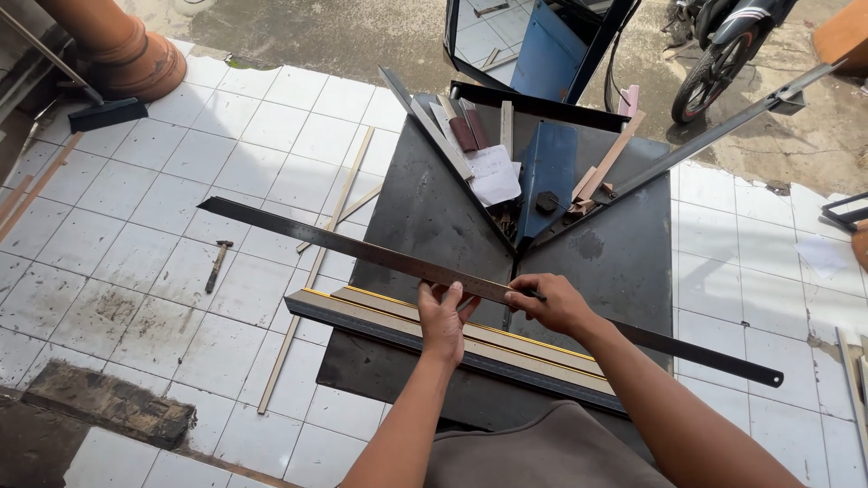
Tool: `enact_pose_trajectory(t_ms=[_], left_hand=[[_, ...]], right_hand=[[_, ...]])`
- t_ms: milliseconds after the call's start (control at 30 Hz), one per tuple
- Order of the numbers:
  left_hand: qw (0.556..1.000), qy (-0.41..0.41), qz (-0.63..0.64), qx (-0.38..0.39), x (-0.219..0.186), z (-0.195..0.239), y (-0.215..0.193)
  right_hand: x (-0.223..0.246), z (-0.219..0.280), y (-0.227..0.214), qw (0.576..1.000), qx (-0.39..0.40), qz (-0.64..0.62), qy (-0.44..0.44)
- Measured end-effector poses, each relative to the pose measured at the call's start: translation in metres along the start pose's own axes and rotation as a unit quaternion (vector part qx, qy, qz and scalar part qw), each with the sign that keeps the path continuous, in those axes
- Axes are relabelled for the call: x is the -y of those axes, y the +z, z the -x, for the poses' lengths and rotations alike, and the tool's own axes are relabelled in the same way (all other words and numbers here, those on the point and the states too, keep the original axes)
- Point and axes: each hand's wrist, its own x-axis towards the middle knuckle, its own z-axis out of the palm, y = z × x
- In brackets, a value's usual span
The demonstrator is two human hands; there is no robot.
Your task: Measuring and marking frame molding pieces with a ruler and pencil on a cutting table to prepare them for assembly.
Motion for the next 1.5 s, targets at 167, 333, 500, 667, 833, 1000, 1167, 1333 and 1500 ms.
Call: enact_pose_trajectory(t_ms=[167,333,500,667,833,1000,1167,1333,1500], left_hand=[[1.0,0.009,0.014,0.005,-0.002,-0.001,-0.005],[1.0,0.03,0.003,0.01,0.001,-0.017,-0.023],[0.997,0.059,0.044,0.031,-0.003,-0.023,-0.029],[0.994,0.065,0.08,0.045,0.001,-0.029,-0.033],[0.991,0.064,0.104,0.049,-0.001,-0.03,-0.033],[0.991,0.065,0.118,0.026,0.01,-0.043,-0.047],[0.991,0.06,0.12,0.03,0.003,-0.039,-0.047],[0.992,0.05,0.117,0.026,0.005,-0.043,-0.049],[0.991,0.044,0.123,0.01,0.015,-0.055,-0.062]], right_hand=[[0.006,0.01,0.001,1.0,0.011,-0.028,-0.001],[-0.003,0.019,-0.017,0.99,0.036,-0.117,0.068],[-0.012,0.022,-0.038,0.96,0.021,-0.264,0.092],[-0.004,0.029,-0.045,0.959,0.005,-0.272,0.083],[-0.017,0.024,-0.044,0.963,-0.004,-0.265,0.057],[-0.017,0.037,-0.054,0.994,-0.029,-0.108,0.009],[-0.017,0.044,-0.066,0.987,0.053,-0.112,0.104],[-0.016,0.046,-0.071,0.986,0.081,-0.124,0.078],[-0.019,0.044,-0.07,0.991,0.083,-0.102,0.005]])
